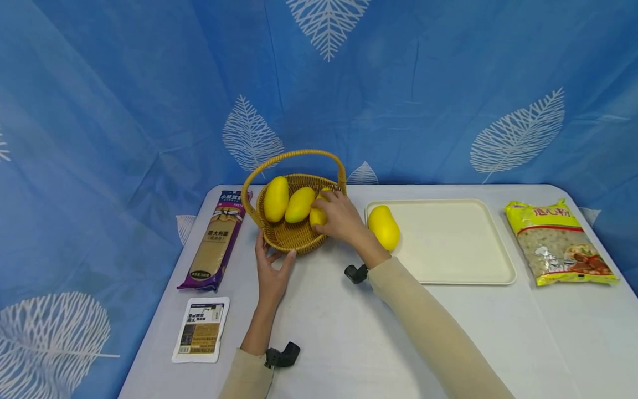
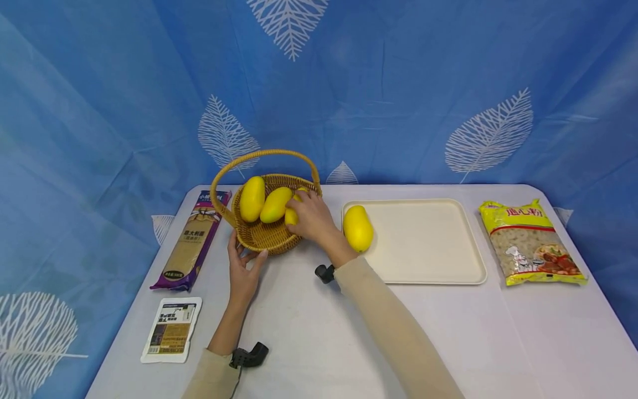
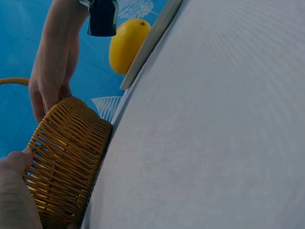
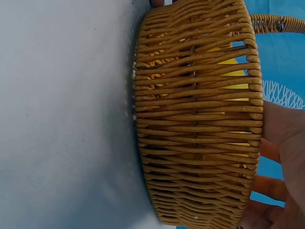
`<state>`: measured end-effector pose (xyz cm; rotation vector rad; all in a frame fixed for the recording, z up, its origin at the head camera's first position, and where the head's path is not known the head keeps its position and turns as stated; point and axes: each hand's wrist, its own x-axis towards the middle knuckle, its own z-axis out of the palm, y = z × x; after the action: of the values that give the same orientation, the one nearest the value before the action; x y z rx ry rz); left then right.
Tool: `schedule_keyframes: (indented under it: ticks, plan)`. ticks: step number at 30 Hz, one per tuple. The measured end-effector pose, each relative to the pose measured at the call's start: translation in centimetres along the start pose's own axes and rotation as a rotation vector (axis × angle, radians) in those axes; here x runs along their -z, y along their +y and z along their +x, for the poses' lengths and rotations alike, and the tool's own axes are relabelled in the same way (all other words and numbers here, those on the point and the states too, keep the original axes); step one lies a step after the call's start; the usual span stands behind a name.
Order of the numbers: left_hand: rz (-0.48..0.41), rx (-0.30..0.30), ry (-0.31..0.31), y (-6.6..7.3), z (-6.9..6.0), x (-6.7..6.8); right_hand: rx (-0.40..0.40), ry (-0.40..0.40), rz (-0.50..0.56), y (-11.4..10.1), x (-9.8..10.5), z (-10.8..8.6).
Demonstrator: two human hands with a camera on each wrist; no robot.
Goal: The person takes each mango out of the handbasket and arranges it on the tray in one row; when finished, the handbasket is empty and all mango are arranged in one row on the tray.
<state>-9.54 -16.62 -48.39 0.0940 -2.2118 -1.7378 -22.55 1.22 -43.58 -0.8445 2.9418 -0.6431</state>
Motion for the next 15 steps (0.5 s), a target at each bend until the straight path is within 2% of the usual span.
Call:
schedule_keyframes:
  ticks: [7,15]
  plan:
    - [-0.007,-0.015,-0.002,0.02,-0.01,0.05,-0.023,-0.087,0.040,0.08,0.04,0.70]
    - [-0.015,-0.020,-0.004,0.19,-0.06,0.08,0.000,-0.065,0.041,0.12,0.16,0.91]
